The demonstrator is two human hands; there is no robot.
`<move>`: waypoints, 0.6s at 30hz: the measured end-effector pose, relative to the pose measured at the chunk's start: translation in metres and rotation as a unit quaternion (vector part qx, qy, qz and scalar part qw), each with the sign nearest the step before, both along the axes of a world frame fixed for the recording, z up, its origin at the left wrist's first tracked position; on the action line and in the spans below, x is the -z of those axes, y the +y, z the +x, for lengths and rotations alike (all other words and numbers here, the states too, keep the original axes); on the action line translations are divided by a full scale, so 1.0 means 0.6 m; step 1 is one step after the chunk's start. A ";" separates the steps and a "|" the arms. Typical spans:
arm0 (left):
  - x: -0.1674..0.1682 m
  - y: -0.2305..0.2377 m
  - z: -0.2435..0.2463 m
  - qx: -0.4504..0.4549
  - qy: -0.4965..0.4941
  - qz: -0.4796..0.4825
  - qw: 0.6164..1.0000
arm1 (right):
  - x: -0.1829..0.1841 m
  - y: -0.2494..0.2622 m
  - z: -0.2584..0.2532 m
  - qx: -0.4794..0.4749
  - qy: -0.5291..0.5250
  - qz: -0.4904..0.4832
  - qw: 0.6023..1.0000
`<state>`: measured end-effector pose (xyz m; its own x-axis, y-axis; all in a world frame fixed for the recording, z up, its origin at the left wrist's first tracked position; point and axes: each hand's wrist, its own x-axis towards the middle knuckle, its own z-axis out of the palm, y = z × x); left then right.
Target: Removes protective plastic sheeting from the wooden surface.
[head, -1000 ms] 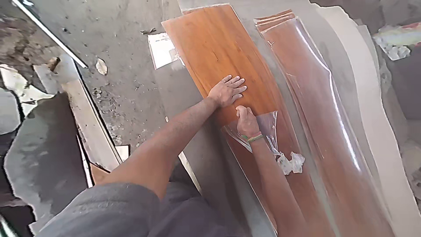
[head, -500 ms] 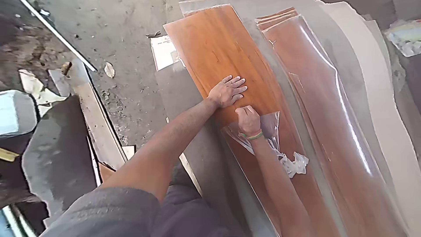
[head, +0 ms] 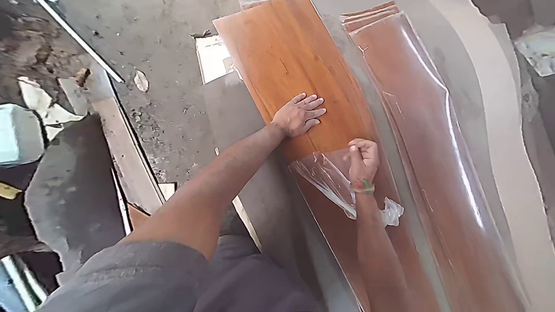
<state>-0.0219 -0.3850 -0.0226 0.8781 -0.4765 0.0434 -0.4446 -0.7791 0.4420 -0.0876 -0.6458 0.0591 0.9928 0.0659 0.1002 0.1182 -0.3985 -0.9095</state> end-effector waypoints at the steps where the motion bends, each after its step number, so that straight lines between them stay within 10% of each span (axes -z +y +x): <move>1: 0.000 -0.001 0.000 -0.002 0.002 0.001 1.000 | -0.002 -0.006 0.002 0.021 -0.037 -0.088 0.995; 7: 0.005 0.002 0.002 0.001 -0.014 -0.001 1.000 | 0.026 0.041 -0.028 -0.250 -0.056 -0.424 0.869; 18: 0.001 0.002 0.001 0.003 -0.008 0.004 1.000 | 0.068 0.045 -0.035 -0.217 -0.246 -0.372 0.868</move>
<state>-0.0214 -0.3836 -0.0231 0.8742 -0.4827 0.0536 -0.4566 -0.7793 0.4291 -0.1087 -0.6190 0.0181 0.7073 0.6516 0.2743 0.7056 -0.6750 -0.2158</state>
